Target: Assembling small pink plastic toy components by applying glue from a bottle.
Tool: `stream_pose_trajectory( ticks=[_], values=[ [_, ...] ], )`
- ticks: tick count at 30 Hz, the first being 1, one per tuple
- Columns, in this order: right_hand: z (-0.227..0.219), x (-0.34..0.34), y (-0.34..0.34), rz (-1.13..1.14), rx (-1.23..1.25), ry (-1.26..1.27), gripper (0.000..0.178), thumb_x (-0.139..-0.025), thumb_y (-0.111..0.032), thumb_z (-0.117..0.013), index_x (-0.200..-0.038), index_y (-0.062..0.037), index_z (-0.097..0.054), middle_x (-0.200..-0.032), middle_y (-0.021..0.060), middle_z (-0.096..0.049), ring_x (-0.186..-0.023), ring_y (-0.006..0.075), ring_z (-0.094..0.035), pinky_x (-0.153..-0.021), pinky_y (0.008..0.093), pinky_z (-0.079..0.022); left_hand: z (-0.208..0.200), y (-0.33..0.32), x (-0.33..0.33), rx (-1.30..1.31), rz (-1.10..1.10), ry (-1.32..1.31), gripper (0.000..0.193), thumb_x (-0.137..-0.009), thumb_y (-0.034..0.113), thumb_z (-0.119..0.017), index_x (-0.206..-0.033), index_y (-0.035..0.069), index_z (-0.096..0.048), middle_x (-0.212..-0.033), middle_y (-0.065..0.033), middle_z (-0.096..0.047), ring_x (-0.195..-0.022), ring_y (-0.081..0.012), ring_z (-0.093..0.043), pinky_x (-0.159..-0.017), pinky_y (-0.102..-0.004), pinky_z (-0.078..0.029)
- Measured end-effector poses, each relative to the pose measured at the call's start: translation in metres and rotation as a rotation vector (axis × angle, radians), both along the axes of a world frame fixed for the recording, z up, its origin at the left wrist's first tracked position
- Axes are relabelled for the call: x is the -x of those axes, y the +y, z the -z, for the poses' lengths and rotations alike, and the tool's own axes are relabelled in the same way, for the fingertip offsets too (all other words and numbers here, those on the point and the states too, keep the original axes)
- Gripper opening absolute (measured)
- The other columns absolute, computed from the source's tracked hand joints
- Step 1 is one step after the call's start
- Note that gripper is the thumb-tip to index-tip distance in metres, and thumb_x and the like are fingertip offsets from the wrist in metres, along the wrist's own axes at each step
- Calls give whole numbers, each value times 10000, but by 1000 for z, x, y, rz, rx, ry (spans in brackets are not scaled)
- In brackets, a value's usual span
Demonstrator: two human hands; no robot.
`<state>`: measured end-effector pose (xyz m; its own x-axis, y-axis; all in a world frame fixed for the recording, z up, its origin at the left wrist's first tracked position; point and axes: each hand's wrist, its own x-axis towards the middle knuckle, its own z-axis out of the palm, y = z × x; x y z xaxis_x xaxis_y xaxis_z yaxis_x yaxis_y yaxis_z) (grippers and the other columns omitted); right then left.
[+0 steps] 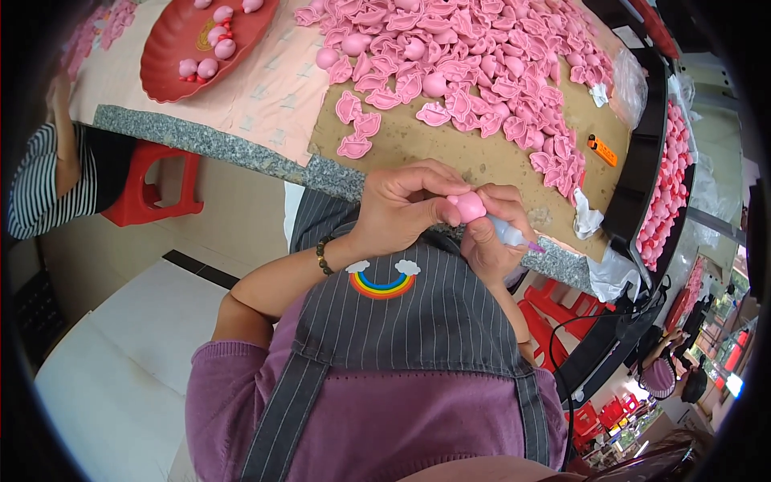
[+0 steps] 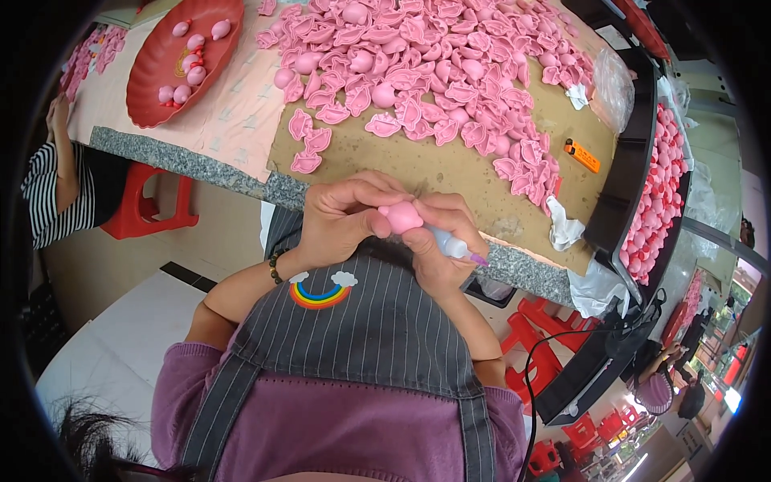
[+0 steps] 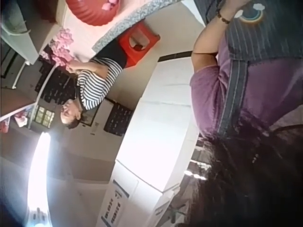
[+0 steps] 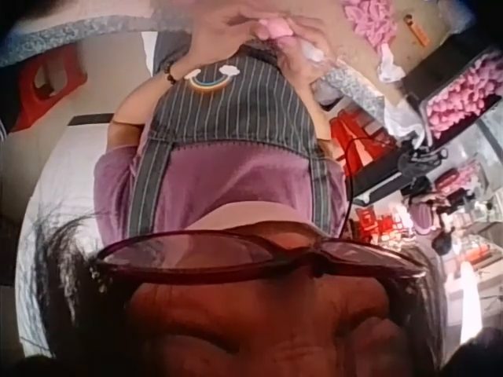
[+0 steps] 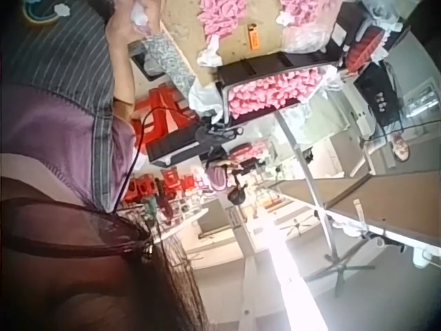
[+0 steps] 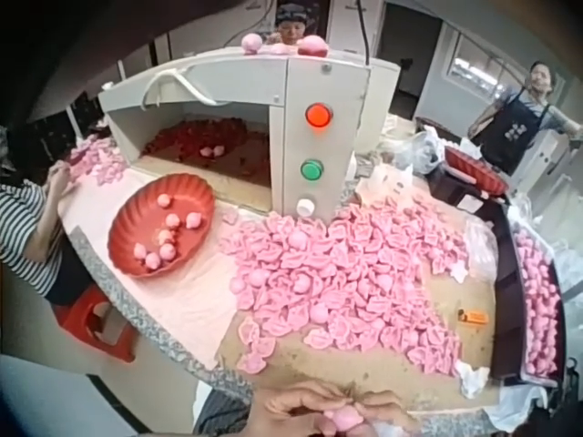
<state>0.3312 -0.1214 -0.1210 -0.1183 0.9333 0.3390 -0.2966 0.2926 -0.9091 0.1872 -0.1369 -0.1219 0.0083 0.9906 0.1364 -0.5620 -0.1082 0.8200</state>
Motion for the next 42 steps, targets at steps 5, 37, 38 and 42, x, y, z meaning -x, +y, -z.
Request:
stream_pose_trajectory(
  ticks=[5, 37, 38, 42],
  values=[
    [-15, 3, 4, -45, 91, -24, 207, -753, -124, -712, -826, 16, -577, -887, 128, -579, -745, 162, -552, -645, 263, -442, -6, 0, 4, 27, -30, 2, 284, -707, 111, -721, -956, 1, -643, -939, -131, -634, -893, -184, -598, -723, -271, -495],
    [-45, -11, 27, -274, -487, -665, 310, -549, -99, -770, -555, -47, -465, -541, 51, -441, -468, 216, -473, -429, 314, -362, -4, -4, 16, 16, 136, 56, 210, -720, 128, -711, -854, -18, -640, -845, -124, -627, -867, -236, -575, -726, -325, -460],
    [-46, -12, 27, -285, -479, -684, 307, -557, -104, -768, -558, -48, -466, -549, 53, -449, -473, 218, -479, -433, 314, -368, -3, -3, 16, -27, 116, 89, 203, -729, 132, -705, -849, -18, -640, -858, -123, -628, -862, -219, -575, -725, -317, -458],
    [-45, -6, 32, -132, -518, -714, 254, -605, -110, -763, -628, -39, -521, -572, 58, -483, -501, 231, -513, -458, 313, -399, -6, 0, 17, 108, 151, 103, 250, -761, 149, -686, -938, -15, -618, -910, -121, -628, -899, -193, -578, -778, -308, -462]
  ],
)
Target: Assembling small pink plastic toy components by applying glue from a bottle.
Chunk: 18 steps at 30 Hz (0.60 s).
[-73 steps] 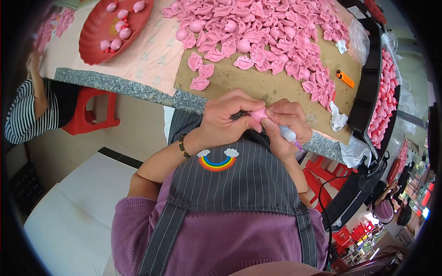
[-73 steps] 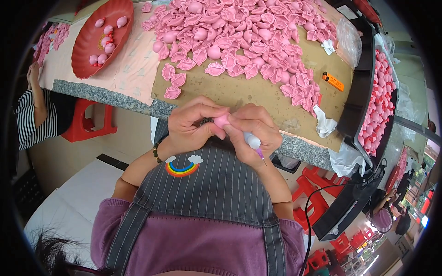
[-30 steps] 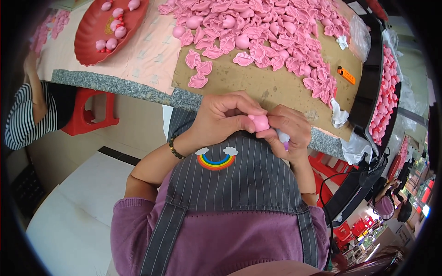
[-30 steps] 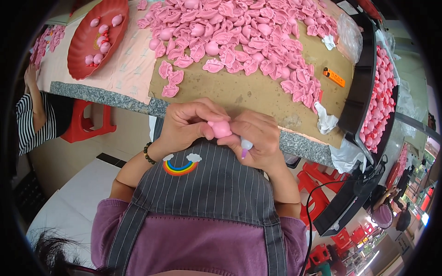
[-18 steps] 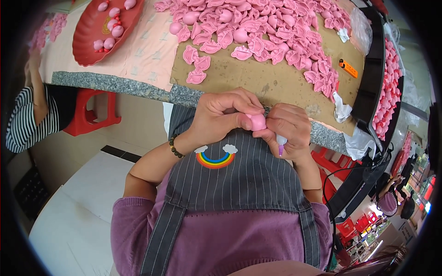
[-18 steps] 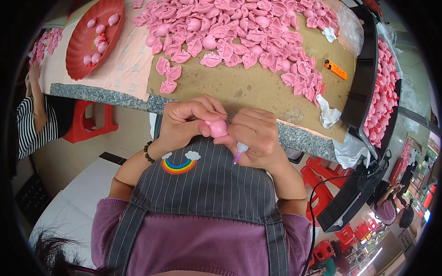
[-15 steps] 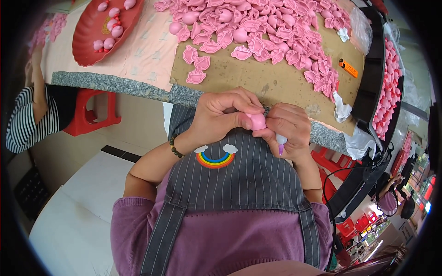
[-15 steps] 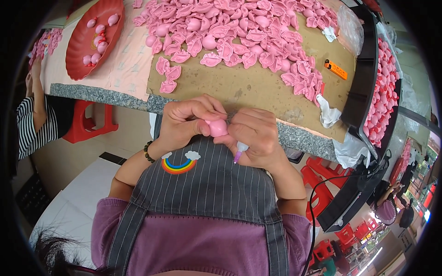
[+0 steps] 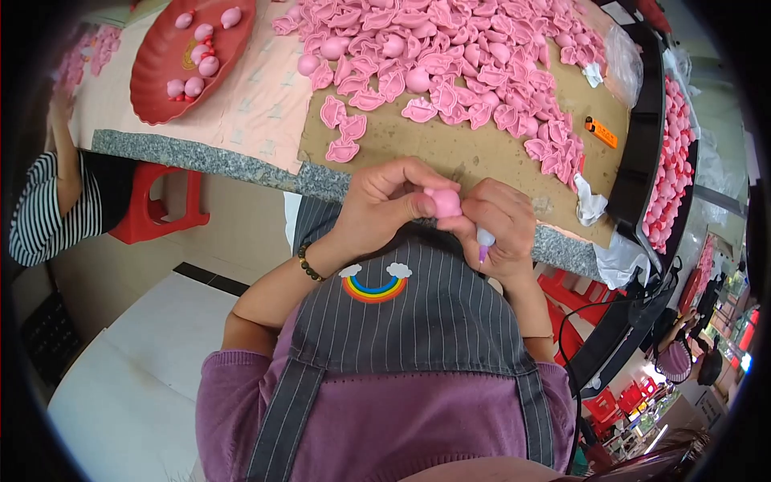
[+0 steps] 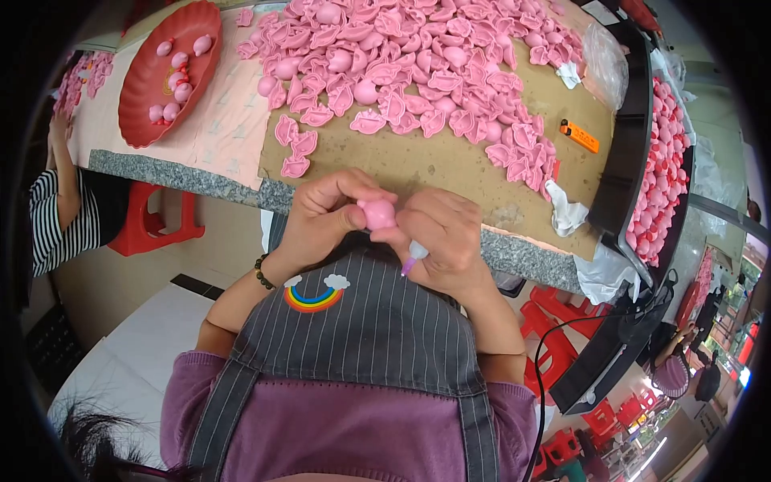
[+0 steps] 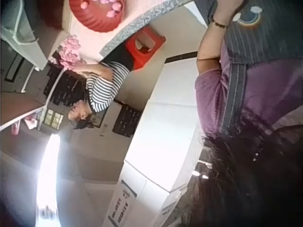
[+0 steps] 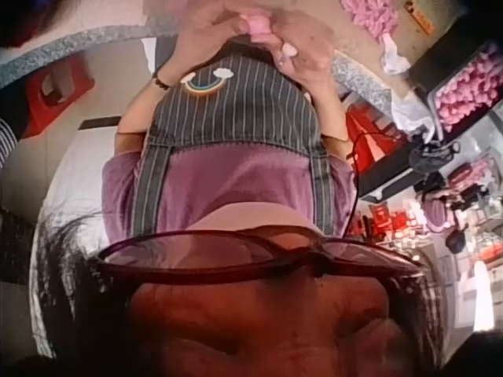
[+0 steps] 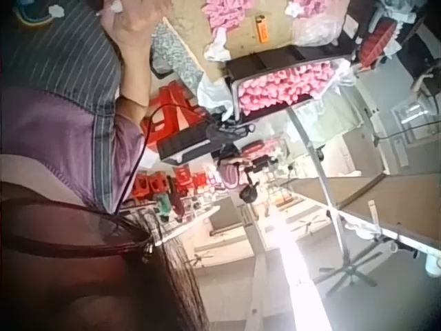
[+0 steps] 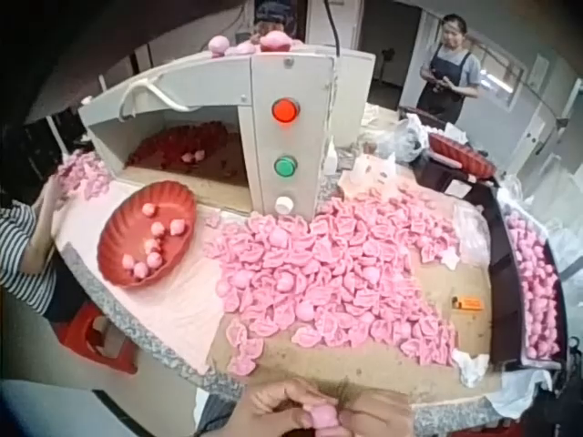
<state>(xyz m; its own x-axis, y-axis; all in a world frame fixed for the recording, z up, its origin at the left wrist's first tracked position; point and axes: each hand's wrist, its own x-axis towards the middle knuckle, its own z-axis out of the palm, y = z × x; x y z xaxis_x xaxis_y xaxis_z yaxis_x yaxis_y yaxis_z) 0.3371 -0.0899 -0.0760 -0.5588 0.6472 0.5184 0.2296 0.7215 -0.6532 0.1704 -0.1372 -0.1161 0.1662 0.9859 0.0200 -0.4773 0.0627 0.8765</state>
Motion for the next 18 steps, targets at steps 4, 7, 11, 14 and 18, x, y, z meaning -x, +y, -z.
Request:
stream_pose_trajectory(
  ticks=[4, 7, 11, 14, 18],
  values=[
    [4, 5, -6, 70, 214, 136, 302, -622, -135, -780, -781, 11, -568, -710, 94, -544, -617, 190, -536, -532, 282, -414, 0, 4, -8, 91, -42, -320, 241, -851, 82, -572, -1073, -12, -553, -1004, -114, -605, -954, -179, -578, -844, -309, -467],
    [-2, 12, -10, 135, 502, 309, 421, -589, -154, -812, -890, 25, -580, -855, 122, -544, -748, 195, -546, -620, 272, -433, 2, 1, -12, 138, -21, -555, 199, -896, 41, -491, -1083, -14, -533, -1045, -116, -585, -957, -176, -580, -854, -303, -473],
    [7, 12, -10, 162, 192, 100, 495, -579, -178, -825, -963, 22, -585, -926, 138, -533, -813, 220, -548, -688, 284, -450, -3, -1, -12, 340, 77, -741, 198, -895, 43, -493, -1085, -7, -514, -1013, -111, -584, -955, -172, -580, -837, -280, -480],
    [6, 11, -8, 161, 186, 81, 481, -591, -175, -819, -969, 16, -593, -923, 141, -553, -823, 227, -564, -701, 293, -459, 8, 1, -9, 223, 62, -636, 175, -866, 24, -538, -1037, -5, -517, -987, -99, -588, -934, -155, -584, -812, -262, -485],
    [5, 11, -10, 103, 224, 88, 421, -600, -138, -809, -932, 22, -604, -916, 146, -585, -804, 234, -599, -686, 301, -480, 13, 5, 1, 206, 121, -499, 169, -799, -16, -617, -942, 0, -528, -971, -87, -593, -885, -133, -590, -793, -247, -485]
  ],
)
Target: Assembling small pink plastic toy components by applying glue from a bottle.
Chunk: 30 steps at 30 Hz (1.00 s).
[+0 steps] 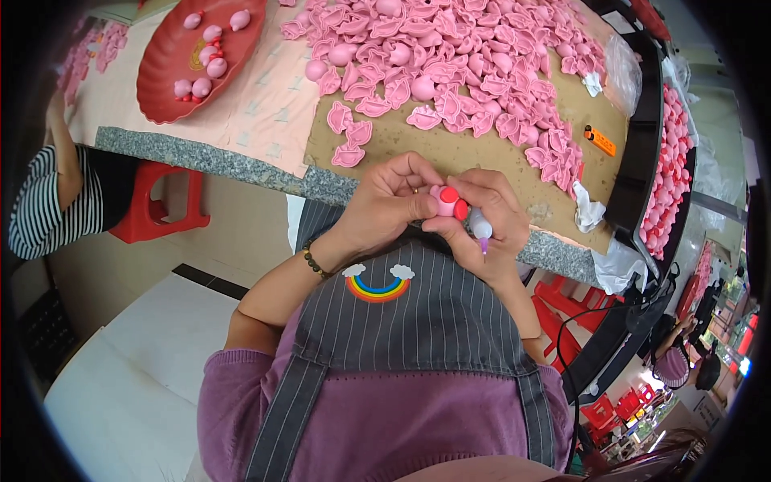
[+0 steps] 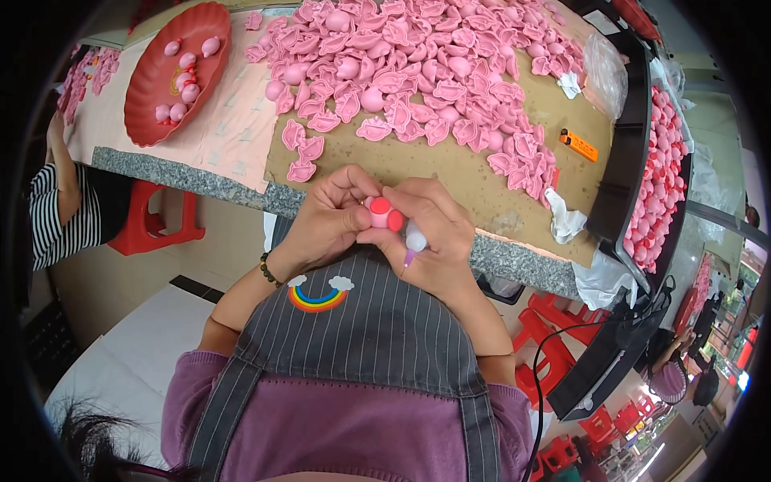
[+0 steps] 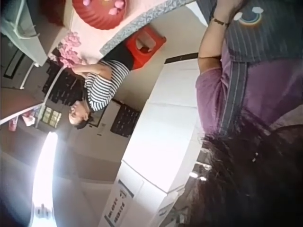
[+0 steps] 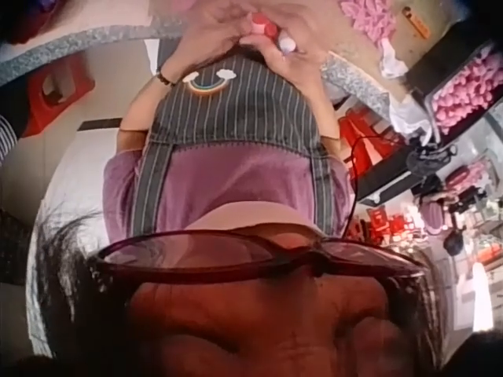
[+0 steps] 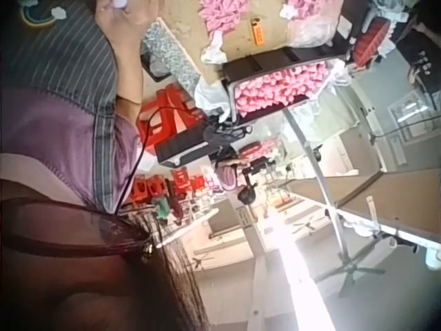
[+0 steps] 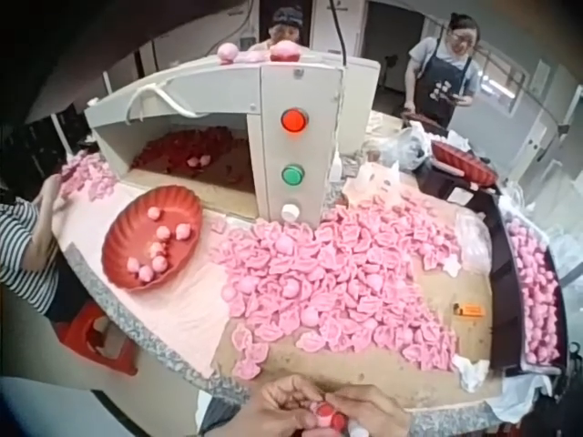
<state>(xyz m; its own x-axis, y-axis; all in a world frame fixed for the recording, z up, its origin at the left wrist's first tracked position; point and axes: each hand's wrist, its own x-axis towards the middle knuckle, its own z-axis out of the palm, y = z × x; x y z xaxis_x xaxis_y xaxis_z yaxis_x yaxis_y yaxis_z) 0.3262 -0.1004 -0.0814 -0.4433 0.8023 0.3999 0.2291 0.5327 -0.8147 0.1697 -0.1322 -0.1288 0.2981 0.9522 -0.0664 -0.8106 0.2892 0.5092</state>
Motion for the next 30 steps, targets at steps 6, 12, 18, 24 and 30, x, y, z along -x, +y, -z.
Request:
stream_pose_trajectory(
  ticks=[6, 12, 18, 24, 30],
  values=[
    [2, 4, -1, -8, -69, 8, 381, -605, -107, -800, -903, 32, -607, -873, 158, -601, -747, 241, -611, -653, 300, -493, 6, -3, -5, -39, -73, -49, 107, -808, -8, -600, -889, 25, -539, -1017, -111, -562, -913, -177, -584, -804, -272, -492],
    [4, 4, -1, -15, -70, 9, 350, -604, -87, -793, -884, 30, -616, -861, 156, -599, -738, 237, -612, -646, 296, -492, 10, -4, -4, -11, -49, -89, 96, -810, -42, -578, -865, 31, -548, -1004, -112, -556, -919, -193, -586, -804, -281, -503],
    [5, 4, 1, -22, -59, 14, 345, -602, -78, -791, -880, 30, -617, -852, 155, -599, -735, 236, -612, -638, 291, -490, 10, -3, -4, 20, -35, -101, 110, -808, -59, -568, -872, 29, -551, -1007, -115, -556, -937, -202, -585, -810, -290, -519],
    [5, 6, 3, -15, -18, 2, 362, -600, -82, -795, -896, 28, -619, -874, 154, -597, -789, 231, -607, -672, 298, -485, 17, -2, -5, -6, -60, -115, 103, -834, 9, -570, -932, 27, -542, -1048, -130, -555, -944, -214, -581, -855, -297, -496],
    [5, 11, 8, 60, 107, 112, 384, -612, -83, -793, -942, 12, -621, -964, 147, -588, -901, 216, -578, -734, 283, -468, -1, 2, -8, 316, 37, -448, 236, -858, 121, -559, -1076, 33, -530, -1089, -136, -572, -1063, -297, -548, -904, -368, -472]
  ],
)
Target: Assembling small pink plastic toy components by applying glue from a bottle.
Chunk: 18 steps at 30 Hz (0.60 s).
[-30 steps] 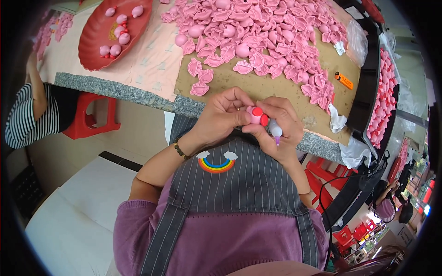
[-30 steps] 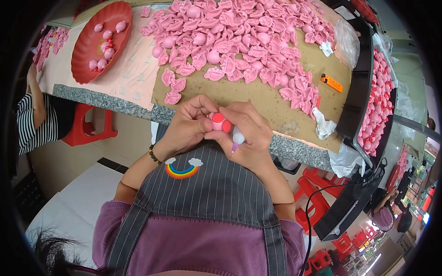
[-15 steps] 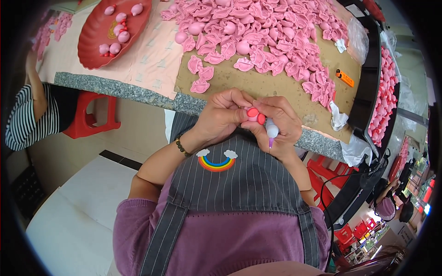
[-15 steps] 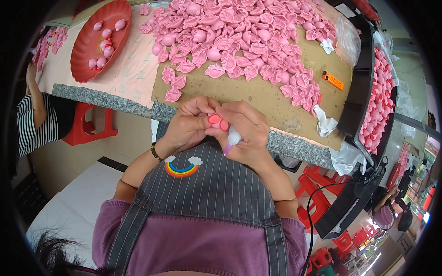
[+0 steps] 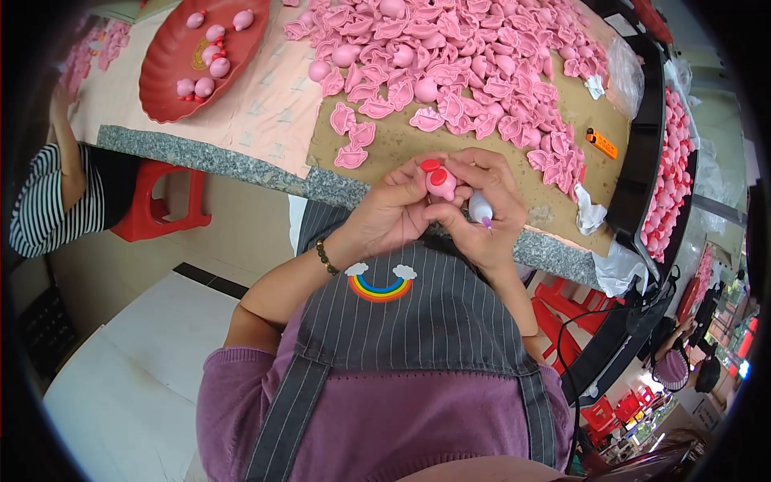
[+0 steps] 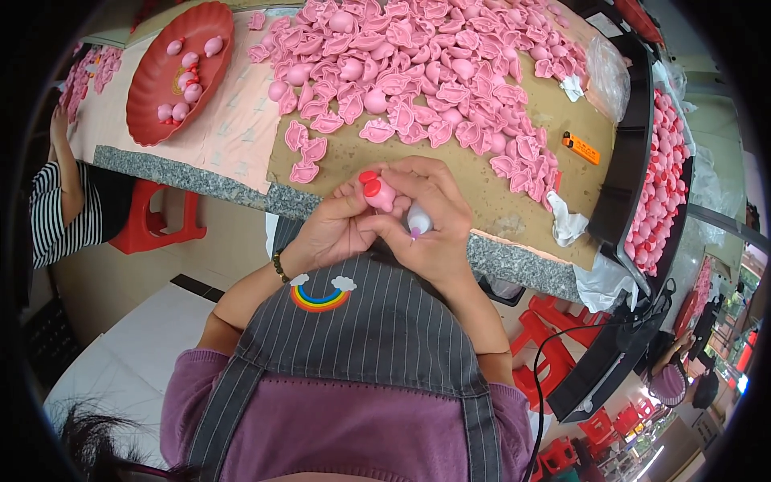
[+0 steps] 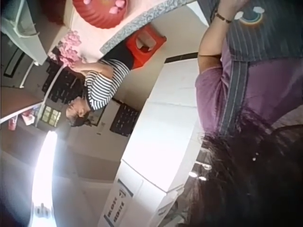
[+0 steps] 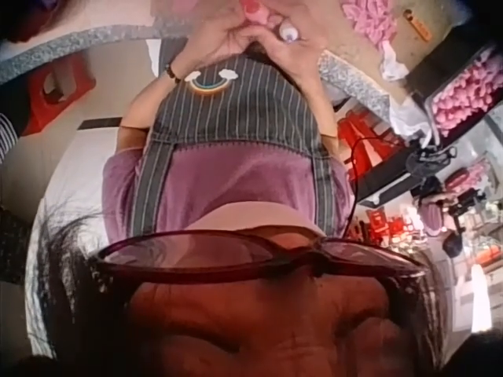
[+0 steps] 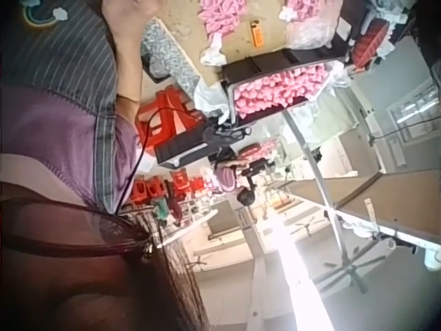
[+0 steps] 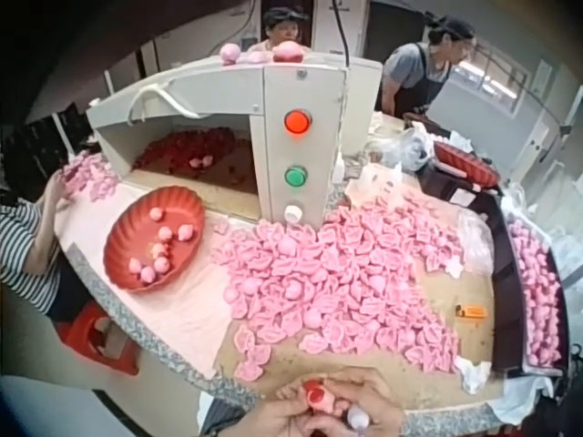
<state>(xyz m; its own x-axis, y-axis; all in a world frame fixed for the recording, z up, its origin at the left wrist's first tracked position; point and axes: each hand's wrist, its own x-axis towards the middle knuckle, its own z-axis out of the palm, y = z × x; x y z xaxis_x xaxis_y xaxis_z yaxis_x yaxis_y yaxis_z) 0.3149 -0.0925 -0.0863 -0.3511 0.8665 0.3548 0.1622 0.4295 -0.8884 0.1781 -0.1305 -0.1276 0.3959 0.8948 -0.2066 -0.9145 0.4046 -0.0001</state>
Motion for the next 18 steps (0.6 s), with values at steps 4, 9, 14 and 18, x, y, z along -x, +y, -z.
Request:
stream_pose_trajectory(
  ticks=[4, 9, 14, 18],
  values=[
    [4, -1, -4, 18, 48, 17, 362, -632, -69, -779, -945, 14, -616, -973, 154, -594, -902, 220, -582, -746, 282, -466, 9, -4, -1, -63, 3, 18, 233, -858, 112, -564, -1072, 26, -530, -1087, -133, -574, -1057, -294, -551, -902, -369, -472],
    [3, -4, -10, -8, -50, -58, 311, -681, -120, -759, -899, 35, -600, -897, 176, -617, -795, 241, -620, -679, 291, -486, 23, -9, 1, -267, -63, 269, 234, -834, 177, -602, -1014, 40, -545, -1036, -100, -586, -1021, -219, -565, -874, -338, -489],
    [4, -3, -9, -1, -157, -92, 306, -703, -154, -748, -878, 44, -594, -860, 181, -620, -735, 251, -626, -632, 297, -491, 18, -7, 0, -237, -72, 239, 191, -822, 135, -621, -970, 28, -565, -996, -90, -602, -963, -190, -578, -861, -314, -478],
    [7, -3, -9, 10, -175, -93, 295, -716, -151, -737, -882, 47, -595, -854, 183, -619, -729, 251, -624, -621, 294, -488, 16, -6, 1, -184, -75, 242, 167, -812, 106, -635, -944, 18, -581, -967, -85, -616, -932, -178, -587, -853, -303, -467]
  ],
)
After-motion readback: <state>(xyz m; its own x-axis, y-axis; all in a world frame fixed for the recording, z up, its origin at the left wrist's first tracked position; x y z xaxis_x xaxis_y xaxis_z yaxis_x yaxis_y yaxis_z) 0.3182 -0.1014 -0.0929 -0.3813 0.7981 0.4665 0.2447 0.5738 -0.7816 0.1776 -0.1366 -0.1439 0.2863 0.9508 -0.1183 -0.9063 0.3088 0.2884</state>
